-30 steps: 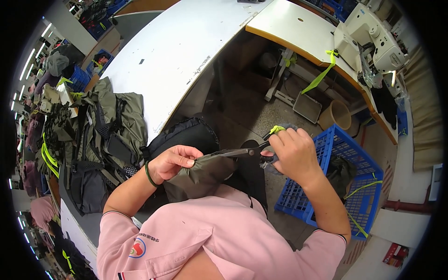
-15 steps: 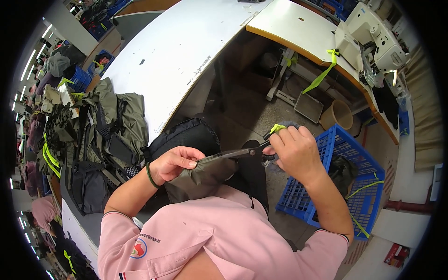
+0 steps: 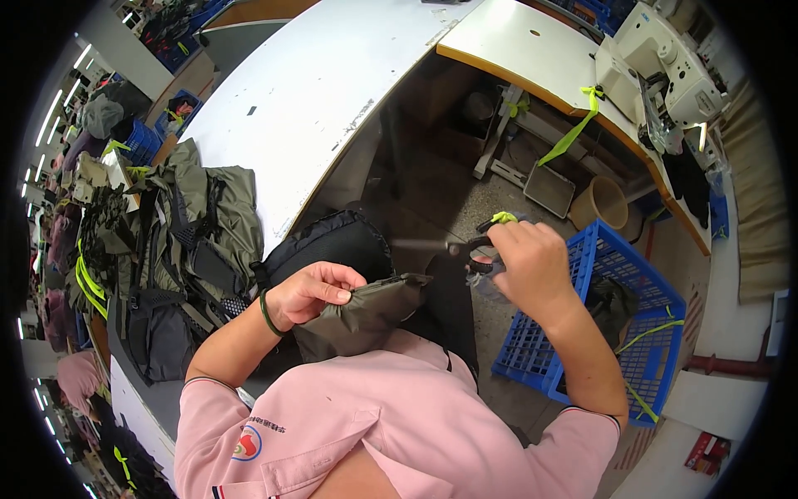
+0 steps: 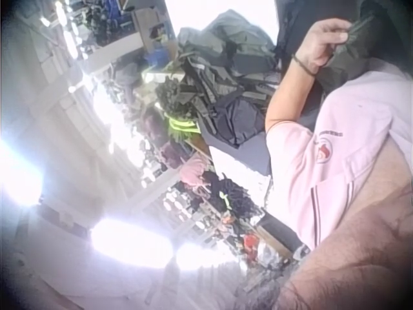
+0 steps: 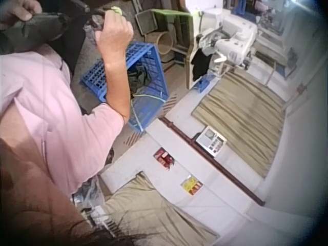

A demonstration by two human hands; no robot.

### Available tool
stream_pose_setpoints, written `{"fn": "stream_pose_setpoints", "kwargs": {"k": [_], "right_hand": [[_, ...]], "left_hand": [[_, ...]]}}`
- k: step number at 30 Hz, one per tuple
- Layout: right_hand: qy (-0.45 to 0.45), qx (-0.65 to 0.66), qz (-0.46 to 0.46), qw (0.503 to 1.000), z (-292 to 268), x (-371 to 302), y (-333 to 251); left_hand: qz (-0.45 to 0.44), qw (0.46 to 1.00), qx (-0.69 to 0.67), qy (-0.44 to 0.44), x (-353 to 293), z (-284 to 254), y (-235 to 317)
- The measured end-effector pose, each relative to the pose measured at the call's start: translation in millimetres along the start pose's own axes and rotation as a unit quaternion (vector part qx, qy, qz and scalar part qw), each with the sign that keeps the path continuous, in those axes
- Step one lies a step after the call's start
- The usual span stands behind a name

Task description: Trim excess fabric or loose threads from a green textile product using a large pair of scissors in a garment manufacturing facility.

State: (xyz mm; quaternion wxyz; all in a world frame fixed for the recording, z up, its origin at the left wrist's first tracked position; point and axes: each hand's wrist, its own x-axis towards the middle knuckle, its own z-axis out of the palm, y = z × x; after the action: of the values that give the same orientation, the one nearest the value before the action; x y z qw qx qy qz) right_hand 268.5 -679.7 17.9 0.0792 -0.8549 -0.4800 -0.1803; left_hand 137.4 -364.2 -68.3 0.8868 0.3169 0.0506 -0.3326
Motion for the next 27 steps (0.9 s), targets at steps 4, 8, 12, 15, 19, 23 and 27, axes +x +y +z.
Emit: {"fn": "stream_pose_setpoints", "kwargs": {"k": [4, 8, 12, 15, 19, 23, 27], "right_hand": [[-0.108, 0.436, 0.190, 0.873, -6, 21, -35], [-0.188, 0.463, 0.137, 0.855, 8, 30, -50], [-0.215, 0.479, 0.171, 0.834, 7, 28, -44], [-0.179, 0.499, 0.168, 0.831, 8, 26, -45], [-0.174, 0.494, 0.166, 0.836, 7, 22, -48], [-0.193, 0.488, 0.186, 0.831, -1, 22, -48], [-0.187, 0.492, 0.193, 0.828, 3, 12, -44]], "left_hand": [[0.021, 0.996, 0.086, 0.028, 11, 23, 3], [0.075, 0.966, 0.245, 0.045, 11, 41, 4], [0.185, 0.849, 0.488, 0.084, -19, 23, 12], [0.178, 0.775, 0.594, 0.123, -33, 13, 9], [0.198, 0.664, 0.706, 0.143, -42, 10, 4], [0.230, 0.660, 0.700, 0.150, -47, 7, 8], [0.291, 0.691, 0.647, 0.140, -57, 17, 16]]}}
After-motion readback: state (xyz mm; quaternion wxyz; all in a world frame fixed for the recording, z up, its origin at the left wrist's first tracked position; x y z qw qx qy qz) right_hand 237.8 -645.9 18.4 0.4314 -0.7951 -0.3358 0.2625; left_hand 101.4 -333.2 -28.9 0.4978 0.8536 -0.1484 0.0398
